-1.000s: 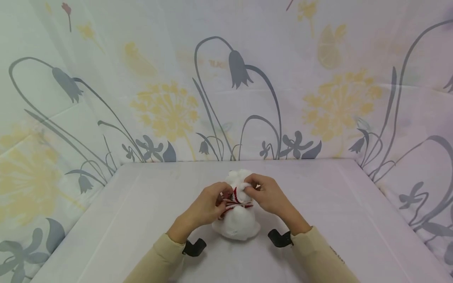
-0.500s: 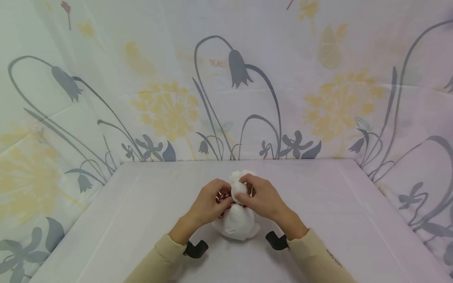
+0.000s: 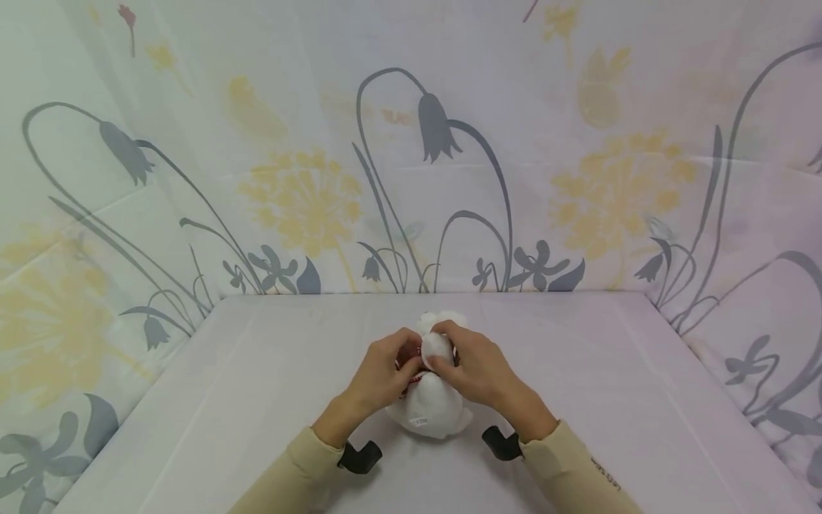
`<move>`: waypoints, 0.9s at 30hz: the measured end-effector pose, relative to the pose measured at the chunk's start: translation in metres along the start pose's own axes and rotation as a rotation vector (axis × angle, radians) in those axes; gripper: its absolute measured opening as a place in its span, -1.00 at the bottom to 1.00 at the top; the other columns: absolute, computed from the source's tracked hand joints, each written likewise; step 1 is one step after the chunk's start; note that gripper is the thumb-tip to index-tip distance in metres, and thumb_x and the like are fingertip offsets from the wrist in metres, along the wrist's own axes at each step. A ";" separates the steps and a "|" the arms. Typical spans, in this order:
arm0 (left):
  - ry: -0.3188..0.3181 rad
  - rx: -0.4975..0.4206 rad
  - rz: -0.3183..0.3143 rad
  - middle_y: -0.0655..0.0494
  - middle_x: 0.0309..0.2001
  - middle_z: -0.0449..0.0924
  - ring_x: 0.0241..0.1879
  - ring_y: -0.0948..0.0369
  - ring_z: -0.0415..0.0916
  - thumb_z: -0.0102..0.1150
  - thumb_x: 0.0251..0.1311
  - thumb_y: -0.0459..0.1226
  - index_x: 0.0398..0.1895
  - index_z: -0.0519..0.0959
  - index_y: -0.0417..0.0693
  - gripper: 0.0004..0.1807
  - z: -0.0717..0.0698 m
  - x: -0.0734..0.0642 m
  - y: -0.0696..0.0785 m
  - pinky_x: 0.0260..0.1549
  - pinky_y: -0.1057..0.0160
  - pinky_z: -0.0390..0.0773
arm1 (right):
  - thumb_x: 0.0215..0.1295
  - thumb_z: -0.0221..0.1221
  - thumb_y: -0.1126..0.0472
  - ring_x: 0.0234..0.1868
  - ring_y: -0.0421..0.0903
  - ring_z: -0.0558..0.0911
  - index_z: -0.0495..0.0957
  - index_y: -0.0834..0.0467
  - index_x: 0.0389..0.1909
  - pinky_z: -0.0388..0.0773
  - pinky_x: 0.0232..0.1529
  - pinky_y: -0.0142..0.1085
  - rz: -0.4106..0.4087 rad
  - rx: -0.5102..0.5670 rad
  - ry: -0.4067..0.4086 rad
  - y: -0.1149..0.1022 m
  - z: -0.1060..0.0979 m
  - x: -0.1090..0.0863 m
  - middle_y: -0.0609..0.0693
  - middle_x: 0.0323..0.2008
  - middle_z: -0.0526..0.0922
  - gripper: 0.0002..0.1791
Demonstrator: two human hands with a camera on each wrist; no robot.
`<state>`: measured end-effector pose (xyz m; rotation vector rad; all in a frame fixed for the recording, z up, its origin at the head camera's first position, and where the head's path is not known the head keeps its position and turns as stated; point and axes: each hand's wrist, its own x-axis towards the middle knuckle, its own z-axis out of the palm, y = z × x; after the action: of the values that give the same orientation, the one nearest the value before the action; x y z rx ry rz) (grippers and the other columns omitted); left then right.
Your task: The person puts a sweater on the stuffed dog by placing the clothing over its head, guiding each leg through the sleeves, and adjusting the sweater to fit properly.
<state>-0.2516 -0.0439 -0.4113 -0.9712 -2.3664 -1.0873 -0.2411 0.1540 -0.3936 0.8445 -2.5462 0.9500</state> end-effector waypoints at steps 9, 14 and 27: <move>-0.050 0.104 0.042 0.20 -0.49 0.44 -0.52 0.34 0.34 0.16 0.16 -0.46 -0.19 0.51 -0.08 -0.81 -0.001 -0.002 -0.002 -0.52 0.45 0.35 | 0.18 0.19 0.36 -0.62 -0.34 0.44 0.49 0.06 -0.05 0.43 -0.59 -0.40 -0.049 0.048 0.056 0.002 0.000 -0.001 -0.18 -0.49 0.54 -0.69; -0.037 0.181 0.068 0.19 -0.47 0.45 -0.47 0.31 0.35 0.16 0.14 -0.45 -0.20 0.53 -0.06 -0.81 -0.001 -0.003 -0.003 -0.45 0.39 0.38 | 0.22 0.18 0.36 -0.53 -0.20 0.59 0.51 0.05 -0.10 0.54 -0.51 -0.32 0.077 0.278 0.058 0.001 -0.002 0.001 -0.01 -0.31 0.59 -0.74; 0.007 -0.037 0.046 -0.02 0.00 0.41 -0.22 0.19 0.40 0.21 -0.03 -0.52 0.17 0.41 -0.12 -0.41 -0.011 0.002 -0.002 -0.34 0.27 0.55 | 0.14 0.33 0.31 -0.34 -0.07 0.61 0.39 0.25 -0.02 0.56 -0.31 -0.32 0.061 0.320 0.016 -0.016 -0.004 0.002 0.06 -0.27 0.57 -0.57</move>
<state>-0.2539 -0.0531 -0.4044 -1.0281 -2.3149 -1.1192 -0.2323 0.1460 -0.3816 0.8406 -2.4551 1.4036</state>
